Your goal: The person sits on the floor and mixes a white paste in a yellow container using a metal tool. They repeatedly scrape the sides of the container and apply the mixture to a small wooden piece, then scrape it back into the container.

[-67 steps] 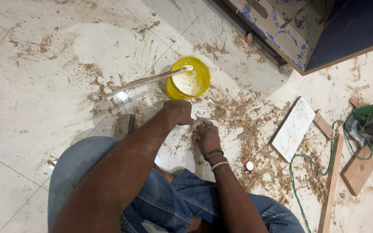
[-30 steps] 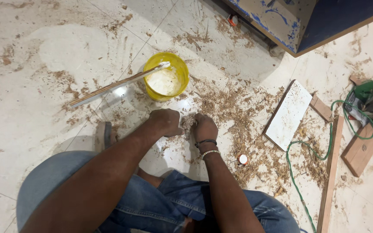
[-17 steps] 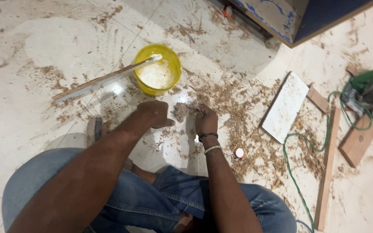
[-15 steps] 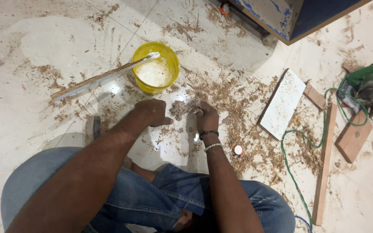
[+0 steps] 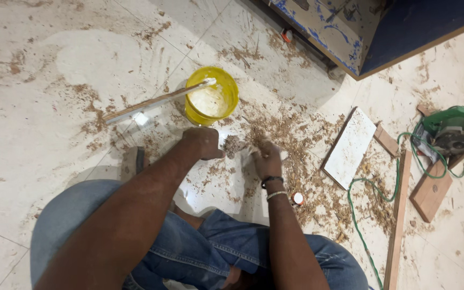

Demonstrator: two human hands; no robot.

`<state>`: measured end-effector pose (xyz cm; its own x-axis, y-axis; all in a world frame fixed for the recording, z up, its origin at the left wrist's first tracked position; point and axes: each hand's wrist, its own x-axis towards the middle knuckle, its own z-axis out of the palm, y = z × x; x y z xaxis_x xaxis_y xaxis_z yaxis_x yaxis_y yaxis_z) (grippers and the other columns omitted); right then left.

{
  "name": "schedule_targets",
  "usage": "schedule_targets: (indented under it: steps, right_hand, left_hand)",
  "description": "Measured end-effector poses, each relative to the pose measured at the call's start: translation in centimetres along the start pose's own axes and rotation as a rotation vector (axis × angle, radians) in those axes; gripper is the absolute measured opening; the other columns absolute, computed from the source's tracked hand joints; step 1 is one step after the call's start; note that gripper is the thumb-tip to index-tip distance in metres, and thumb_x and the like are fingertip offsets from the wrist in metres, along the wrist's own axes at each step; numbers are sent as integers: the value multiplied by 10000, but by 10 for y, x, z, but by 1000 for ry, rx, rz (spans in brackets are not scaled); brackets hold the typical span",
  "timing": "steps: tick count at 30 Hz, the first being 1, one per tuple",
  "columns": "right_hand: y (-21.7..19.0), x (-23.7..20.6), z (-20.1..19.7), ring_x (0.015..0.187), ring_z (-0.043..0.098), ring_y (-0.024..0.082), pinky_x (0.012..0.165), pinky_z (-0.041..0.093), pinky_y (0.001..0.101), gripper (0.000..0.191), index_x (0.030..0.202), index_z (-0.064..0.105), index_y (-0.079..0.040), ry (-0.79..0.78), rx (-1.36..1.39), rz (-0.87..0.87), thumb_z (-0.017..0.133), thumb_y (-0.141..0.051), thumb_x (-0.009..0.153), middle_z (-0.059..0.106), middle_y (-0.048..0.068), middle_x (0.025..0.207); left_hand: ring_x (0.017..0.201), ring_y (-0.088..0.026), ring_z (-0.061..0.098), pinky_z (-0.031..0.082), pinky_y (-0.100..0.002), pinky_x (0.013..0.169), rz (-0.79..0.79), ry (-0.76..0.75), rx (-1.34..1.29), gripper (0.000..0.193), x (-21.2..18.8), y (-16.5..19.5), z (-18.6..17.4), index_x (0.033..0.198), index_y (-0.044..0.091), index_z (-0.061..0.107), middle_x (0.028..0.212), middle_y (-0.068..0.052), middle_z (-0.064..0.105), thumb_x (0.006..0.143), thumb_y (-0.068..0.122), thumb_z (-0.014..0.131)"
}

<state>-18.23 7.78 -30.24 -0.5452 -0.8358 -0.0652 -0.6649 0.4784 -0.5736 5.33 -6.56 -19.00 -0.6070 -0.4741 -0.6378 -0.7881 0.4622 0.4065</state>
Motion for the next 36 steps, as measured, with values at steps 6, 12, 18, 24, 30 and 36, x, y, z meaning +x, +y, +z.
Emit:
schedule_targets:
  steps: [6,12,18,24,30,36]
  right_hand:
    - [-33,-31,44,1036,682,368,897,569,435,345,1091,740,-111,-71,-195,-332,771,-41,754,708,178,1120]
    - [-52,-32,27,979,664,387,828,555,476,230,1009,721,-112,-116,-351,-350,782,-135,788,677,192,1041]
    - [-60,-33,19,926,705,359,831,563,457,177,1029,740,-132,-165,-295,-178,678,-142,863,739,164,986]
    - [-33,-22,6,976,756,313,897,582,379,289,1191,753,-127,-146,-106,123,622,-148,934,761,193,1095]
    - [-26,-12,1,1164,684,251,993,535,338,455,1319,654,-26,-156,95,34,667,-29,864,688,176,1303]
    - [-25,-12,5,1068,727,217,904,575,320,443,1298,677,-36,-282,174,116,707,-33,856,750,152,1240]
  left_hand:
    - [1210,-341,657,538,-556,980,-20,51,-26,710,1,1,-1,1286,45,668,1319,-179,673,870,619,717]
    - [1139,-314,714,562,-530,962,-43,-6,-45,665,-5,-6,-3,1184,36,756,1237,-159,748,868,619,703]
    - [1136,-309,689,560,-502,956,18,102,-58,660,-13,-10,-1,1193,53,715,1237,-150,704,838,610,744]
    - [1179,-298,684,549,-516,963,29,87,-86,657,-12,-5,-5,1229,48,701,1281,-145,706,868,596,723]
    - [1204,-332,661,539,-547,978,18,83,-63,691,-6,-3,-4,1277,50,666,1311,-155,683,876,610,714]
    - [1224,-312,662,546,-515,991,58,115,-68,678,1,-6,1,1278,57,669,1323,-154,682,862,590,730]
